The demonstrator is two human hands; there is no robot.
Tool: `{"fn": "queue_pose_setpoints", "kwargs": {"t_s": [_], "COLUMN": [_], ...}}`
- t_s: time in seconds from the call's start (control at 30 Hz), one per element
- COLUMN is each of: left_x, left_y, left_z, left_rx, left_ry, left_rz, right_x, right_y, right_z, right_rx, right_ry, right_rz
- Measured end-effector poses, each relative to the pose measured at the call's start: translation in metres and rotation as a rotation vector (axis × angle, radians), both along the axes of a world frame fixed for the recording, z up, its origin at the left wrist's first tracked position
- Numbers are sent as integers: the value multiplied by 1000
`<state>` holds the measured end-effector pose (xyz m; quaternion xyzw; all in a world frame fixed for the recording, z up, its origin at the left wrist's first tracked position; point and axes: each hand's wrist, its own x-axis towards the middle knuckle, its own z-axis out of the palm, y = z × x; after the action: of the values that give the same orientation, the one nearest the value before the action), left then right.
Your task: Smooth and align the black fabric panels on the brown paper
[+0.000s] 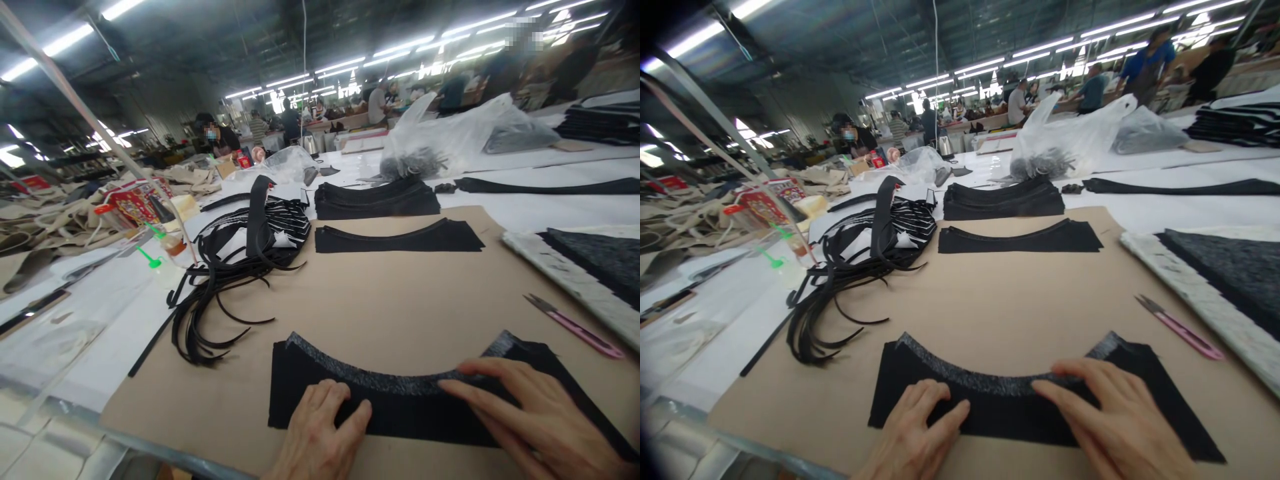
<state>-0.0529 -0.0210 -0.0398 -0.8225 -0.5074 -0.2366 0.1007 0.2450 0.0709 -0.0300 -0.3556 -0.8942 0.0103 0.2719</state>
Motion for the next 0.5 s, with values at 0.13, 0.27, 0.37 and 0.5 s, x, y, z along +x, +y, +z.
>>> {"fn": "queue_pose_setpoints", "kwargs": {"t_s": [0.13,0.27,0.37,0.5], "left_x": [0,0,0,-1], "left_y": [-1,-2,-1,1], "left_z": [-6,-10,-10,-8], "left_rx": [97,83,72,72], "left_ry": [2,-12,-34,-58], "left_rz": [11,6,-3,2], "right_x": [-71,-99,-96,-95], "right_y": [5,30,51,52], "right_z": [28,25,19,23], "right_rx": [-195,-357,-345,-334], "right_ry": [-170,-204,-161,-71], "right_rz": [223,251,105,113]}}
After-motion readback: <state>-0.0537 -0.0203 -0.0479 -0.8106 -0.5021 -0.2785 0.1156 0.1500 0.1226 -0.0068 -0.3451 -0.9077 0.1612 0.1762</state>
